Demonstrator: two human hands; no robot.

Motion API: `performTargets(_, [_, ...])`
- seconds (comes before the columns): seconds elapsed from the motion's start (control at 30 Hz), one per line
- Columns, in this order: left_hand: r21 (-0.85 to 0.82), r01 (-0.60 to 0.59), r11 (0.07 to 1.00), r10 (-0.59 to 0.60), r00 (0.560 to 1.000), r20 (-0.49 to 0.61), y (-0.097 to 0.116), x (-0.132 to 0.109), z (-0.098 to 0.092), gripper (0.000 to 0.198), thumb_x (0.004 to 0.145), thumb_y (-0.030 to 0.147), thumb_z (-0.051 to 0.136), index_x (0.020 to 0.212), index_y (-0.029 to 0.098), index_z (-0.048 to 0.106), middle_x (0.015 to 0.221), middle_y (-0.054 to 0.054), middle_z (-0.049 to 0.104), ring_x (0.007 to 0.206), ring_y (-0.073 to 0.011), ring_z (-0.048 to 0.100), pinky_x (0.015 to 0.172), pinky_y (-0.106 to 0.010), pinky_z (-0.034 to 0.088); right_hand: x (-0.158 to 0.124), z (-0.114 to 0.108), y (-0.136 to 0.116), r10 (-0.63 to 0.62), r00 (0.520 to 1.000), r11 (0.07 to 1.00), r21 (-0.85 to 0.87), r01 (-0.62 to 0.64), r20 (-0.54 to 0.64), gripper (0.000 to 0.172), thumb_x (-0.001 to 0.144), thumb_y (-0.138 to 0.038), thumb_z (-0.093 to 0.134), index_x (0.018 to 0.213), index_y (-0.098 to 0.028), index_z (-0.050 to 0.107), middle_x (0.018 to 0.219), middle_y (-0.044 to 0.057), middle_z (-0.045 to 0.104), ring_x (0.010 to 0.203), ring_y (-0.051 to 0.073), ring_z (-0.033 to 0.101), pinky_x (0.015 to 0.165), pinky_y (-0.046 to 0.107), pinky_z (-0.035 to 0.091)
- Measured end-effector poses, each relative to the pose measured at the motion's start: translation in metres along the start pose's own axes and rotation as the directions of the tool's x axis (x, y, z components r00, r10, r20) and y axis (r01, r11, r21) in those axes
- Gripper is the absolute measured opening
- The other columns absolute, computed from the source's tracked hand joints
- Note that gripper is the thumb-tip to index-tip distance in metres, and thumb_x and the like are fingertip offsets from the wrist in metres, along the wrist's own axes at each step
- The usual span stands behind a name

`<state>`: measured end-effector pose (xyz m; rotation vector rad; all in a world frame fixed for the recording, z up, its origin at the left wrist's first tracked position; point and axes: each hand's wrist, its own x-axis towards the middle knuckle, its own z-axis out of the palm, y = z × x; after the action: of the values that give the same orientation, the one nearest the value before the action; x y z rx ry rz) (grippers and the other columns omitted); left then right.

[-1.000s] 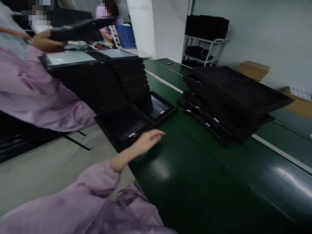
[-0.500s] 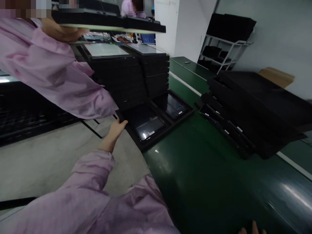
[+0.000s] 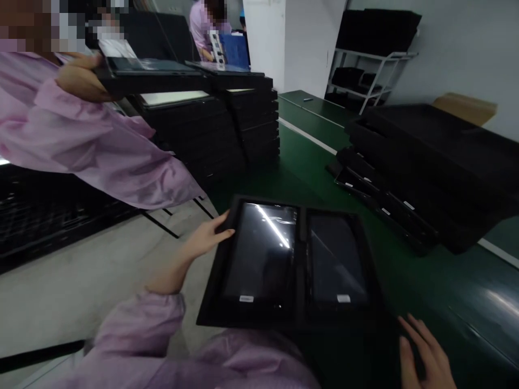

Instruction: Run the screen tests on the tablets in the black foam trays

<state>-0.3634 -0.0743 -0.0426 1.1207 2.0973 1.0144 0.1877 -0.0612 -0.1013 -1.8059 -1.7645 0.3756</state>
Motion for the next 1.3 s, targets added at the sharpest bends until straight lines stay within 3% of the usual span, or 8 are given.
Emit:
performTargets(0.1, [0.000, -0.093, 0.996, 0.091, 0.978, 0.188, 0.030, 0.016, 0.065, 0.113, 0.077, 0.093, 0.063, 0.159, 0.015, 0.067, 0.175, -0.017, 0.059, 0.165, -0.0451, 0.053, 0.141, -0.053, 0.035, 0.018, 0.005, 0.010, -0.026, 0.998, 0.998, -0.059, 0.022, -0.058, 0.087, 0.093, -0.095, 0.045, 0.113, -0.021, 0.086, 0.147, 0.026, 0.073, 0.159, 0.056, 0.050, 0.128, 0.083, 0.041])
performTargets(0.23, [0.023, -0.178, 0.984, 0.155, 0.905, 0.397, 0.078, 0.028, 0.155, 0.120, 0.089, 0.092, 0.060, 0.179, 0.014, 0.043, 0.191, -0.022, 0.029, 0.179, -0.0453, 0.024, 0.145, -0.057, 0.023, 0.027, 0.005, 0.036, 0.129, 0.965, 0.976, -0.142, -0.164, -0.229, 0.117, 0.089, -0.100, 0.035, 0.117, 0.005, 0.079, 0.152, 0.050, 0.056, 0.160, 0.067, 0.041, 0.133, 0.087, 0.028])
performTargets(0.37, [0.209, -0.358, 0.910, 0.185, 0.801, 0.569, 0.129, 0.017, 0.218, 0.144, 0.084, 0.091, 0.074, 0.185, 0.006, 0.018, 0.190, -0.033, -0.010, 0.176, -0.0618, -0.009, 0.139, -0.082, 0.004, 0.024, -0.010, 0.056, 0.256, 0.928, 0.941, -0.151, -0.304, -0.269, 0.103, 0.092, -0.087, 0.046, 0.128, 0.005, 0.076, 0.158, 0.049, 0.050, 0.155, 0.069, 0.044, 0.123, 0.091, 0.034])
performTargets(0.53, [0.239, -0.639, 0.731, 0.265, 0.588, 0.764, 0.163, -0.020, 0.271, 0.130, 0.093, 0.078, 0.075, 0.185, 0.004, 0.021, 0.192, -0.031, -0.007, 0.175, -0.0600, -0.019, 0.133, -0.087, -0.011, 0.018, -0.026, 0.063, 0.278, 0.919, 0.932, -0.152, -0.328, -0.279, 0.085, 0.095, -0.083, 0.045, 0.123, -0.010, 0.078, 0.162, 0.037, 0.054, 0.163, 0.059, 0.037, 0.131, 0.084, 0.030])
performTargets(0.7, [0.311, -0.722, 0.618, 0.342, 0.604, 0.720, 0.166, -0.034, 0.290, 0.108, 0.100, 0.043, 0.074, 0.184, 0.003, 0.018, 0.192, -0.033, -0.005, 0.179, -0.0550, -0.009, 0.136, -0.087, 0.002, 0.036, -0.038, 0.063, 0.272, 0.949, 0.932, -0.203, -0.301, -0.160, 0.081, 0.093, -0.089, 0.047, 0.110, -0.017, 0.080, 0.149, 0.033, 0.064, 0.165, 0.055, 0.039, 0.134, 0.080, 0.029])
performTargets(0.97, [0.364, -0.721, 0.589, 0.403, 0.653, 0.642, 0.182, 0.005, 0.300, 0.114, 0.093, 0.042, 0.080, 0.181, 0.001, 0.021, 0.191, -0.039, 0.005, 0.179, -0.0577, 0.002, 0.136, -0.089, 0.006, 0.069, -0.030, 0.038, 0.327, 0.929, 0.931, -0.110, -0.348, -0.175, 0.090, 0.097, -0.084, 0.045, 0.136, -0.008, 0.075, 0.161, 0.035, 0.056, 0.157, 0.056, 0.045, 0.120, 0.078, 0.045])
performTargets(1.17, [0.378, -0.731, 0.568, 0.437, 0.657, 0.615, 0.204, 0.021, 0.320, 0.092, 0.096, 0.036, 0.069, 0.175, 0.001, 0.038, 0.178, -0.033, 0.047, 0.172, -0.0517, 0.035, 0.139, -0.085, 0.009, 0.069, -0.037, 0.033, 0.423, 0.894, 0.887, -0.138, -0.441, -0.145, 0.091, 0.093, -0.088, 0.046, 0.139, -0.016, 0.076, 0.162, 0.029, 0.057, 0.154, 0.058, 0.047, 0.119, 0.085, 0.042])
performTargets(1.3, [0.403, -0.735, 0.545, 0.439, 0.660, 0.610, 0.206, 0.013, 0.321, 0.084, 0.098, 0.032, 0.064, 0.172, -0.002, 0.043, 0.167, -0.033, 0.059, 0.160, -0.0506, 0.050, 0.139, -0.084, 0.017, 0.071, -0.039, 0.034, 0.469, 0.872, 0.864, -0.133, -0.486, -0.140, 0.092, 0.090, -0.092, 0.047, 0.139, -0.021, 0.077, 0.162, 0.025, 0.058, 0.153, 0.057, 0.049, 0.121, 0.085, 0.040])
